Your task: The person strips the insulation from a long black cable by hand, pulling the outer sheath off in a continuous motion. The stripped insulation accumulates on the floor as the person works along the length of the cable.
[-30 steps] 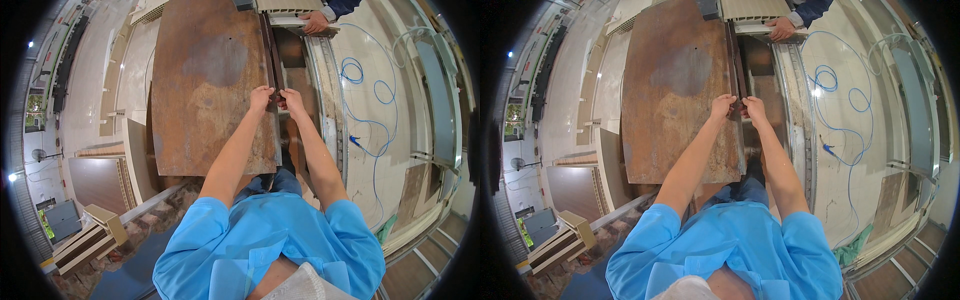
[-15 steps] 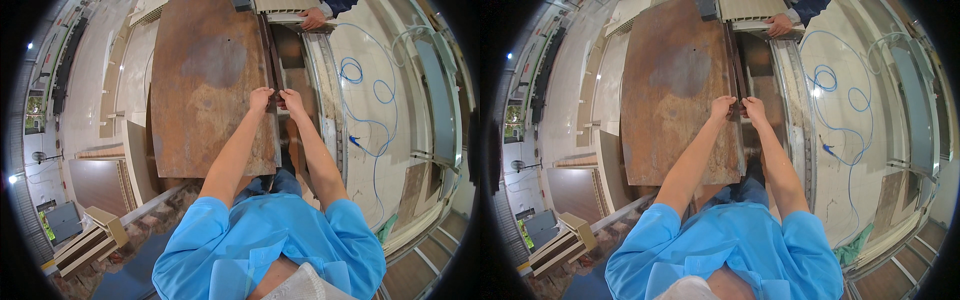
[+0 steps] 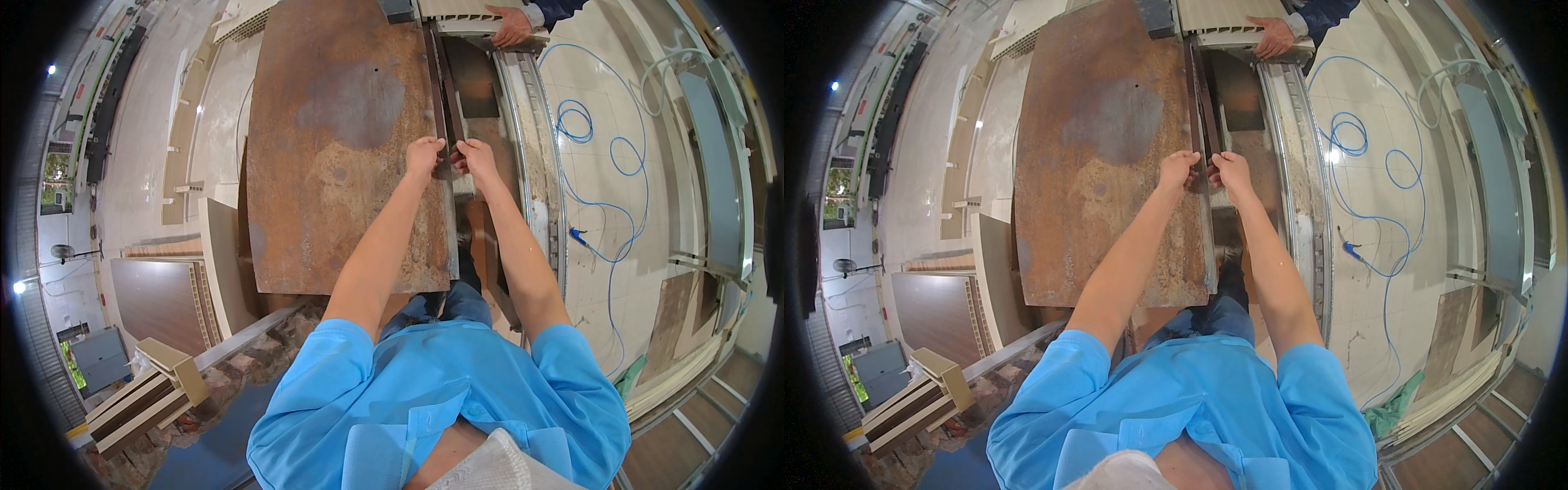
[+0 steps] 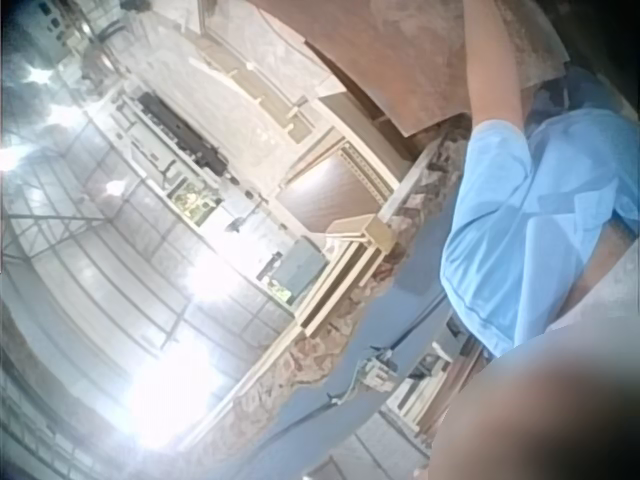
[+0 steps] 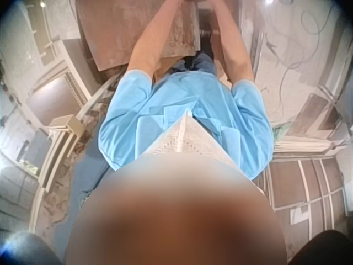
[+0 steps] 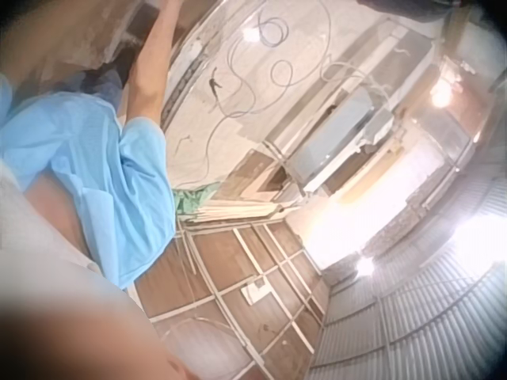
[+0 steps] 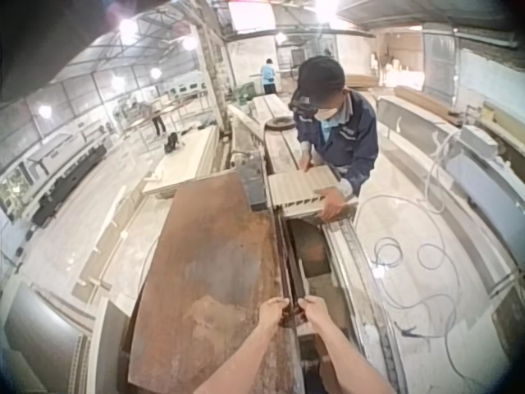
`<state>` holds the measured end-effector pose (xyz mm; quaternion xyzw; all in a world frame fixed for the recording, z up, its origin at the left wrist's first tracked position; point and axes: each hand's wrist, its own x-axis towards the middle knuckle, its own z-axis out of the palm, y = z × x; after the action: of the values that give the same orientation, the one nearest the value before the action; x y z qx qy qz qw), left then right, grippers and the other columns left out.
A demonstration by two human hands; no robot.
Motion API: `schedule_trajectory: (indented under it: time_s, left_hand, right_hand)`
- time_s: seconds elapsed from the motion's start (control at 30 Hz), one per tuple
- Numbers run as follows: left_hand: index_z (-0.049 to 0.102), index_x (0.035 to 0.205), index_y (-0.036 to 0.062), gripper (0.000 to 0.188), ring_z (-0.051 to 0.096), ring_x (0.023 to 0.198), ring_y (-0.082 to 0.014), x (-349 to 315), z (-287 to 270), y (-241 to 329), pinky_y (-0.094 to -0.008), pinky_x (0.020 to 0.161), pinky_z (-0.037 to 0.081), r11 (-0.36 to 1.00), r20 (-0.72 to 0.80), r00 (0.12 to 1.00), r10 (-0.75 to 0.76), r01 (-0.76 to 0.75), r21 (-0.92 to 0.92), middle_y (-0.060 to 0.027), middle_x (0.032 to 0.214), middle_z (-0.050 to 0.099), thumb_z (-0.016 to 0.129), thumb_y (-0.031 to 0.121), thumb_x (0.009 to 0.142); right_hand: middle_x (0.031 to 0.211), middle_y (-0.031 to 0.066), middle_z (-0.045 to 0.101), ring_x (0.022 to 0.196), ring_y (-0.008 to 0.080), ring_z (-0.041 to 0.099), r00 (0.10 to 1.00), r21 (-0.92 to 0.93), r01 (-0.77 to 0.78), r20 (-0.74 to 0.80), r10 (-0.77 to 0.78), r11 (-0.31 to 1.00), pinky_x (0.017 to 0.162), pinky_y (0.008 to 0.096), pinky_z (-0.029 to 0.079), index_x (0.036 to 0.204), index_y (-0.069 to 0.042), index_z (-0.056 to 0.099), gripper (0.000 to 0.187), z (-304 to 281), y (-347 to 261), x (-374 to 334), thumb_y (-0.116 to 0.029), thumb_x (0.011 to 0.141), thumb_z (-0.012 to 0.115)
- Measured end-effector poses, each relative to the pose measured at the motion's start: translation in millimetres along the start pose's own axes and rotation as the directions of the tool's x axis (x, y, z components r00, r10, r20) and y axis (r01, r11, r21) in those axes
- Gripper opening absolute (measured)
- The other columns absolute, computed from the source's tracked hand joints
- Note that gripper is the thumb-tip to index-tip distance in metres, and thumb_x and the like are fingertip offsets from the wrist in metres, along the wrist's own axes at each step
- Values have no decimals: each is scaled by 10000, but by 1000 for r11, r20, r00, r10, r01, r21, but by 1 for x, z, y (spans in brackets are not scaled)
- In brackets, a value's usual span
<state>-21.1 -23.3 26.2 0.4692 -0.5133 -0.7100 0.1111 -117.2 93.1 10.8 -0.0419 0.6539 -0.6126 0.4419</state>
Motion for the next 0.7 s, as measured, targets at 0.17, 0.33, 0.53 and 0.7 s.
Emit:
schedule_trajectory:
  time_s: [0.17, 0.33, 0.53, 0.7]
  left_hand:
    - [680, 853, 25, 120, 552, 642, -143, 3, 3, 4, -317, 599, 454, 999, 3, 1000, 13, -13, -53, -30, 739, 618, 698, 134, 900]
    - [680, 878, 59, 93, 522, 620, -104, 1, 5, 9, -273, 557, 414, 997, 24, 1000, -9, 10, -77, 5, 732, 599, 693, 143, 916]
    - [669, 823, 48, 97, 531, 619, -121, 2, 6, 10, -296, 581, 446, 995, 10, 1000, -23, 23, -93, -5, 724, 602, 700, 98, 901]
    - [675, 823, 46, 96, 533, 619, -116, 5, 5, 7, -291, 579, 446, 995, 8, 999, -32, 32, -92, -1, 719, 603, 700, 98, 900]
  right_hand:
    - [731, 53, 653, 557, 122, 580, 1000, 6, 15, -6, -15, 1000, 495, 268, 454, 918, -36, 642, 200, -1, -4, 5, -216, 986, 588]
    - [734, 46, 655, 557, 112, 577, 1000, 28, 11, -4, -11, 1000, 489, 253, 443, 922, -45, 643, 196, -3, -4, 8, -223, 987, 595]
    - [736, 47, 658, 551, 108, 576, 1000, 10, 2, -7, -2, 1000, 493, 254, 440, 930, -42, 652, 194, -6, -7, 9, -221, 985, 600]
    - [737, 46, 663, 549, 105, 577, 1000, 22, 0, 2, 0, 1000, 496, 248, 436, 935, -43, 656, 189, -6, -7, 9, -220, 981, 607]
